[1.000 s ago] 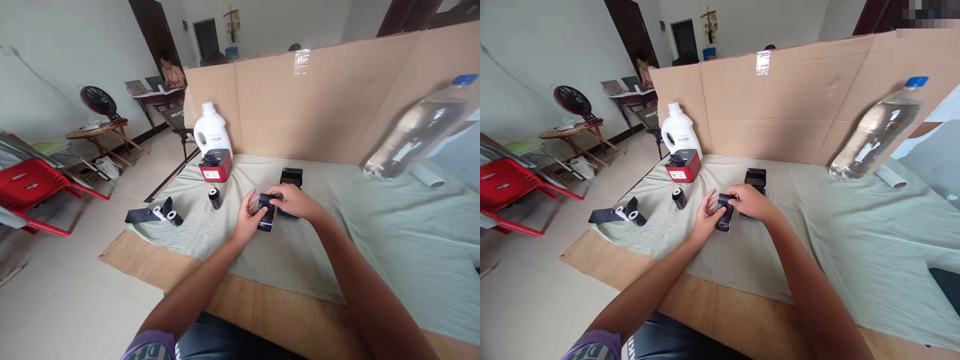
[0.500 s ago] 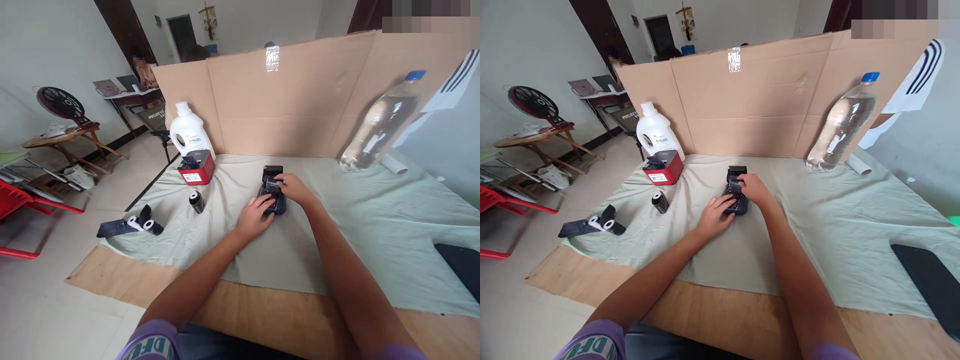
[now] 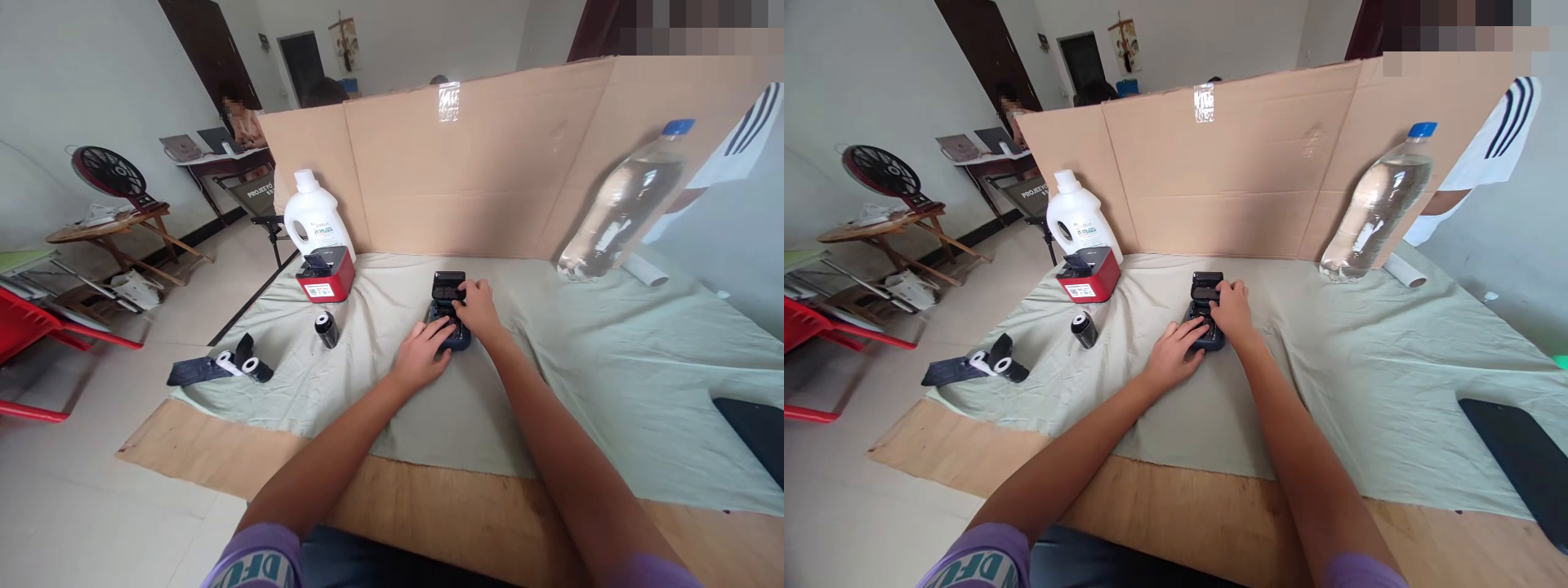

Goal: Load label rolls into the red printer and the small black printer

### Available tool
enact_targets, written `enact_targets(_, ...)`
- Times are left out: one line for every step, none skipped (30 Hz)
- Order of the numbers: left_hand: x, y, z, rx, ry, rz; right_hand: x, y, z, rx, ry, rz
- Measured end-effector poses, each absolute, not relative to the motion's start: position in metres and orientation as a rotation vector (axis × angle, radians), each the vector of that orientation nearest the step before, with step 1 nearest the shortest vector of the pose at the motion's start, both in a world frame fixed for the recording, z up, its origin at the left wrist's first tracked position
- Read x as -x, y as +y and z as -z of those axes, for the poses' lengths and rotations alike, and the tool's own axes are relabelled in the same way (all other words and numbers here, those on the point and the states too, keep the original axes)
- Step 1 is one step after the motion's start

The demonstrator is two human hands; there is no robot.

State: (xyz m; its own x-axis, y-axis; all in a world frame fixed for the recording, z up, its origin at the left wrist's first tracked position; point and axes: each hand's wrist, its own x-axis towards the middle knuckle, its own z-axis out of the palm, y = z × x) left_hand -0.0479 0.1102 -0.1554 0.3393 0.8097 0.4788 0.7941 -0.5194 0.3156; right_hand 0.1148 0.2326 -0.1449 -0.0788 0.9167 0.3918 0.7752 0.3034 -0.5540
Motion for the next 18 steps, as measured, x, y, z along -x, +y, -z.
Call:
enact_targets(0.048, 0.11, 0.155, -2.55, 1.529, -0.924, -0.114, 0.233, 0.146, 1.485, -1.83, -0.275)
enact_targets(0.048, 0.11, 0.155, -2.55, 1.531, -0.914, -0.114, 0.234, 0.146, 1.449, -1.795, -0.303)
enact_targets(0.048, 0.11, 0.155, -2.553, 1.53, -0.908, -0.114, 0.234, 0.145, 1.407, -1.772, -0.342)
enact_targets(0.048, 0.11, 0.155, -2.558, 1.528, -0.906, -0.114, 0.235, 0.144, 1.371, -1.755, -0.389)
enact_targets(0.048, 0.11, 0.155, -2.564, 1.525, -0.907, -0.115, 0.235, 0.141, 1.341, -1.739, -0.435)
enact_targets(0.048, 0.11, 0.156, -2.569, 1.523, -0.913, -0.116, 0.235, 0.138, 1.317, -1.727, -0.477)
enact_targets(0.048, 0.11, 0.156, -2.575, 1.519, -0.919, -0.117, 0.235, 0.134, 1.299, -1.722, -0.512)
enact_targets(0.048, 0.11, 0.157, -2.58, 1.516, -0.926, -0.119, 0.234, 0.129, 1.282, -1.735, -0.539)
enact_targets(0.048, 0.11, 0.157, -2.584, 1.513, -0.931, -0.121, 0.232, 0.124, 1.265, -1.767, -0.561)
enact_targets(0.048, 0.11, 0.157, -2.588, 1.511, -0.935, -0.123, 0.231, 0.119, 1.252, -1.819, -0.584)
enact_targets(0.048, 0.11, 0.157, -2.59, 1.511, -0.938, -0.124, 0.229, 0.115, 1.247, -1.881, -0.61)
enact_targets(0.049, 0.109, 0.157, -2.589, 1.515, -0.941, -0.126, 0.228, 0.111, 1.254, -1.946, -0.638)
enact_targets(0.049, 0.109, 0.157, -2.586, 1.519, -0.945, -0.127, 0.226, 0.108, 1.276, -2.006, -0.662)
enact_targets(0.049, 0.108, 0.157, -2.582, 1.523, -0.951, -0.127, 0.225, 0.106, 1.312, -2.056, -0.681)
enact_targets(0.049, 0.108, 0.156, -2.578, 1.523, -0.956, -0.127, 0.223, 0.105, 1.361, -2.088, -0.695)
enact_targets(0.049, 0.107, 0.155, -2.573, 1.521, -0.963, -0.127, 0.222, 0.105, 1.418, -2.099, -0.707)
enact_targets(0.049, 0.107, 0.155, -2.57, 1.516, -0.967, -0.126, 0.221, 0.105, 1.47, -2.088, -0.722)
enact_targets(0.049, 0.106, 0.154, -2.567, 1.508, -0.972, -0.125, 0.221, 0.106, 1.507, -2.059, -0.746)
